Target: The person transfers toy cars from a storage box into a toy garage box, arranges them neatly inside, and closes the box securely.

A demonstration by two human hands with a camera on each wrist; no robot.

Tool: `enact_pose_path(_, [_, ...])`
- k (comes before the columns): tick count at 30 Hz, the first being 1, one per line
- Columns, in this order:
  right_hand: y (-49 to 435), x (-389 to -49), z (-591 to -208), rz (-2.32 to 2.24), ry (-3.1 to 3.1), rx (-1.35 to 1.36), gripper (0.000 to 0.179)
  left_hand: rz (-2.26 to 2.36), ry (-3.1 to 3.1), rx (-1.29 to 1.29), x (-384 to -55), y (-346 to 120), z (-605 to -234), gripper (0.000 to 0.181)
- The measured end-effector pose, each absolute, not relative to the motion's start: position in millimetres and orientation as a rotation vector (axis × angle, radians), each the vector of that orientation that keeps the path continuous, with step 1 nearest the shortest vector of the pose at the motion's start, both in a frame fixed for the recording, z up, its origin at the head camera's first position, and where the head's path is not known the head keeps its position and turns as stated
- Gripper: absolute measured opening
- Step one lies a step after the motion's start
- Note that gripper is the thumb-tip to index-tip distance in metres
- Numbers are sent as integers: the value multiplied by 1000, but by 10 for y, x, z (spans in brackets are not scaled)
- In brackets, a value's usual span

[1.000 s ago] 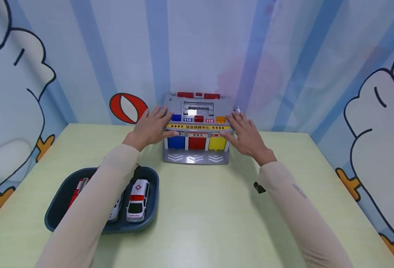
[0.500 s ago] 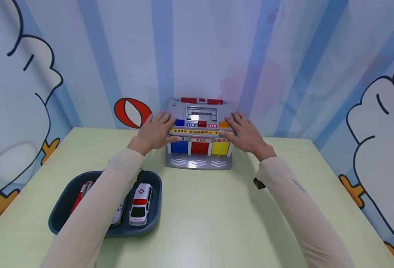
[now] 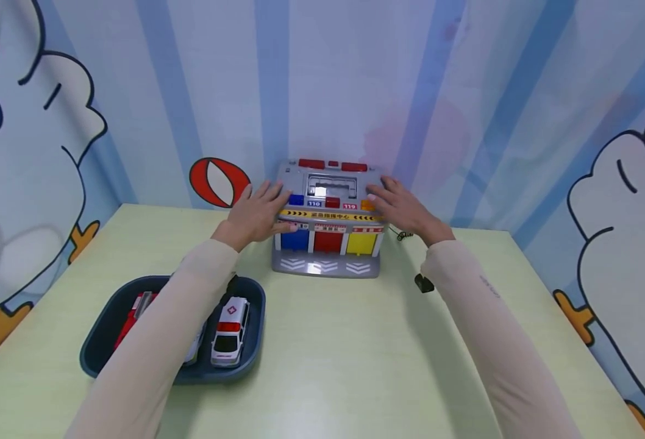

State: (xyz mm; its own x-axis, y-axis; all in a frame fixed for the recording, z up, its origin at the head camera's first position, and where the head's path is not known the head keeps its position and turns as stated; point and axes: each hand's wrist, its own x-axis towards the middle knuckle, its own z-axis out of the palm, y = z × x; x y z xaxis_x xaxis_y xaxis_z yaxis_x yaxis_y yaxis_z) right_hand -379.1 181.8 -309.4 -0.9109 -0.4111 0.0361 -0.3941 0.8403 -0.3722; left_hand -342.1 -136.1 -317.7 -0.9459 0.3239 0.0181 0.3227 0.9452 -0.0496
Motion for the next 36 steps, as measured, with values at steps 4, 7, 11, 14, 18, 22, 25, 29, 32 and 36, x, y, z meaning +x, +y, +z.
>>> enact_pose_path(4, [1813, -3835, -3062, -551, 2965, -650, 60, 87, -3079, -509, -3425, -1359, -3165, 89])
enact_pose_path(7, [1803, -3848, -3051, -546, 2960, -648, 59, 84, -3081, -513, -3416, -1358, -3154, 88])
enact_pose_path(11, [1799, -3849, -3054, -510, 2972, -668, 58, 75, -3081, -515, -3413, -1363, -3160, 87])
enact_pose_path(14, [1798, -3852, -3062, -467, 2989, -686, 57, 69, -3082, -514, -3421, -1367, -3170, 86])
enact_pose_path(18, [1798, -3855, -3085, -450, 2997, -694, 58, 61, -3084, -515, -3422, -1370, -3177, 85])
enact_pose_path(22, [1793, -3856, -3118, -444, 3010, -685, 58, 40, -3091, -508, -3423, -1368, -3180, 82])
enact_pose_path(25, [1782, -3846, -3142, -440, 3026, -675, 58, 30, -3098, -496, -3426, -1364, -3177, 79])
enact_pose_path(29, [1767, -3835, -3193, -450, 3045, -651, 58, 27, -3104, -488, -3424, -1367, -3179, 79])
enact_pose_path(32, [1757, -3829, -3231, -483, 3052, -629, 58, 29, -3102, -488, -3425, -1369, -3190, 79])
enact_pose_path(36, [1751, -3813, -3251, -527, 3054, -627, 57, 29, -3098, -488, -3429, -1362, -3207, 79])
